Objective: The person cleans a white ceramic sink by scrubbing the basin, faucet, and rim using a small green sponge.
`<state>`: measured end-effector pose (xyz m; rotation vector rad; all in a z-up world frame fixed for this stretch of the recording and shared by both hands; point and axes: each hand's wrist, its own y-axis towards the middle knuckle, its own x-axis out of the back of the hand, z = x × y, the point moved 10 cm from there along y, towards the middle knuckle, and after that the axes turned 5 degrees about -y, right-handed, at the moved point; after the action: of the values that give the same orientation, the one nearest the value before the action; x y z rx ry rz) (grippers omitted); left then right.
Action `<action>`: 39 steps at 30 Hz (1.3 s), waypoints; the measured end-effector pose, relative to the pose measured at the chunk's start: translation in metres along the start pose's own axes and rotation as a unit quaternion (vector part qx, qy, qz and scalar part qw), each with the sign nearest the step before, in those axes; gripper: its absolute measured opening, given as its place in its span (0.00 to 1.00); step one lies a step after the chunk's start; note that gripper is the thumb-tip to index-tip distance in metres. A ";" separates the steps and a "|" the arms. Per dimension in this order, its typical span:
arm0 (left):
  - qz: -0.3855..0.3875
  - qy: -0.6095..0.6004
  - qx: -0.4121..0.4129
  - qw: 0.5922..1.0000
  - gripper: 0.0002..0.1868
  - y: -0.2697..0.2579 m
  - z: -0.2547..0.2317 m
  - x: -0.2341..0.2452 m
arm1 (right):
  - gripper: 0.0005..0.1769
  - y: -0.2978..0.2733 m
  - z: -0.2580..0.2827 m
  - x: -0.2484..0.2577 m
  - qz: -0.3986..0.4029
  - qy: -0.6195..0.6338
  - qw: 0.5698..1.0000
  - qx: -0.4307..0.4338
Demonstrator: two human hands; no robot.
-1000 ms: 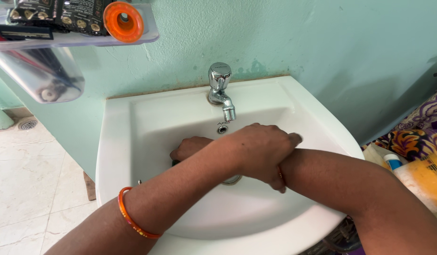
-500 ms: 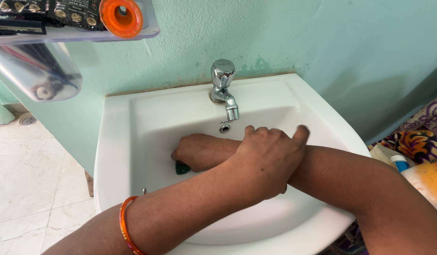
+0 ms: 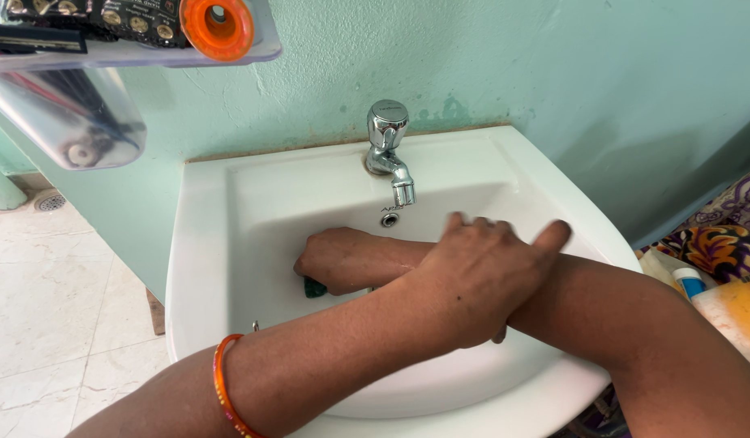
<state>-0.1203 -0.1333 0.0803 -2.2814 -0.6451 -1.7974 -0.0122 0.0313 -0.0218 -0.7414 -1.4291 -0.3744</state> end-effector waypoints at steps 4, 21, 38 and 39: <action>-0.039 0.005 -0.083 0.996 0.59 0.003 -0.009 -0.001 | 0.13 -0.009 0.009 0.005 -0.023 -0.011 0.999 0.031; -0.103 0.052 -0.024 0.993 0.27 0.019 0.079 0.040 | 0.19 -0.033 0.051 -0.047 -0.017 0.366 0.930 0.012; -0.240 0.160 0.128 0.949 0.22 0.000 0.162 0.070 | 0.16 -0.190 -0.163 -0.095 0.302 -0.117 0.906 -0.273; -0.261 0.159 0.112 0.946 0.23 -0.001 0.162 0.070 | 0.12 -0.179 -0.174 -0.094 0.256 -0.148 0.920 -0.259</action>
<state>0.0358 -0.0538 0.1050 -1.7191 -1.4010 -2.1062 -0.0097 -0.2322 -0.0663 -1.6209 -1.3562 -0.2319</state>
